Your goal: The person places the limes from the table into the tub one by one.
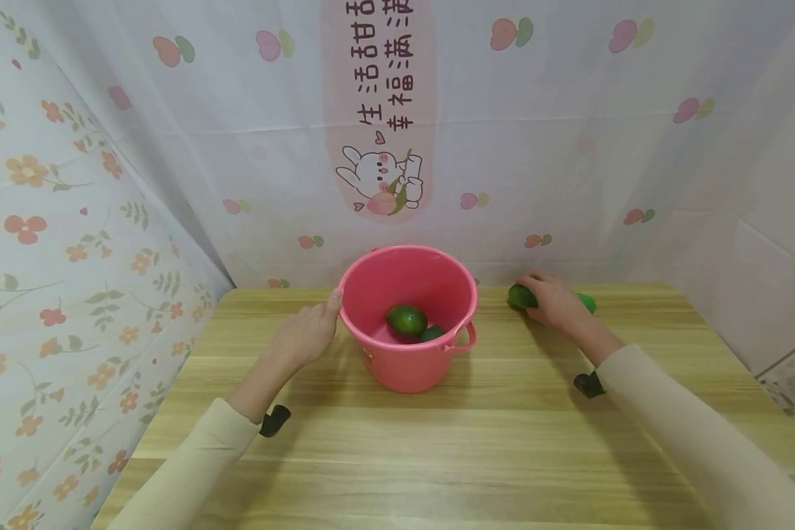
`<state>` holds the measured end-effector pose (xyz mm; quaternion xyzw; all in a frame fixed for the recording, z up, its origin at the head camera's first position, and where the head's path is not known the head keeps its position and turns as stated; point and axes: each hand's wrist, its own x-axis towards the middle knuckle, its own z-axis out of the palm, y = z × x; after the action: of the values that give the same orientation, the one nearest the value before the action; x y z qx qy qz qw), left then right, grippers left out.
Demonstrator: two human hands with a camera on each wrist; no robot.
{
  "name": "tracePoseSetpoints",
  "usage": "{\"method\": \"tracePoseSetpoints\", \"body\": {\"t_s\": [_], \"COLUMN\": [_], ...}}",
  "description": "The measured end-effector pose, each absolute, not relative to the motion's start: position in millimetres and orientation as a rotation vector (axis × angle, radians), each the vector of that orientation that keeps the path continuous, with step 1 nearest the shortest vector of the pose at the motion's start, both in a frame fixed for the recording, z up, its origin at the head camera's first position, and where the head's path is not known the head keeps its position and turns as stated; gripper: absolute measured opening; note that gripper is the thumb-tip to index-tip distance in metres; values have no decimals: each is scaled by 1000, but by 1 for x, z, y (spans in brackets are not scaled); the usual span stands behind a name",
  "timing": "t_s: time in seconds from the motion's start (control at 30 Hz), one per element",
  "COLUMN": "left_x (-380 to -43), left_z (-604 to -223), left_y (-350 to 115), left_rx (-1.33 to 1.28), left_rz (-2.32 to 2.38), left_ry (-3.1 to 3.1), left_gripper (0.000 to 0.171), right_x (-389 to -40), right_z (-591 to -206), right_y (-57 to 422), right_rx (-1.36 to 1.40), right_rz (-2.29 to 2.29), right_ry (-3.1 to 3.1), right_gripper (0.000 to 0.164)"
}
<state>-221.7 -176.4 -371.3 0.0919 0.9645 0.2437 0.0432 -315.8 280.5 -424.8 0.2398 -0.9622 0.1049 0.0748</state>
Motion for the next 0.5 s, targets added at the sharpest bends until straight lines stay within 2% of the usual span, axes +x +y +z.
{"method": "tracePoseSetpoints", "body": {"t_s": [0.5], "left_x": [-222], "left_z": [-370], "left_y": [-175], "left_rx": [266], "left_rz": [729], "left_ry": [2945], "left_gripper": [85], "right_x": [-313], "right_z": [-426], "right_y": [283], "right_rx": [788], "right_rz": [346], "right_ry": [-2782], "right_gripper": [58]}}
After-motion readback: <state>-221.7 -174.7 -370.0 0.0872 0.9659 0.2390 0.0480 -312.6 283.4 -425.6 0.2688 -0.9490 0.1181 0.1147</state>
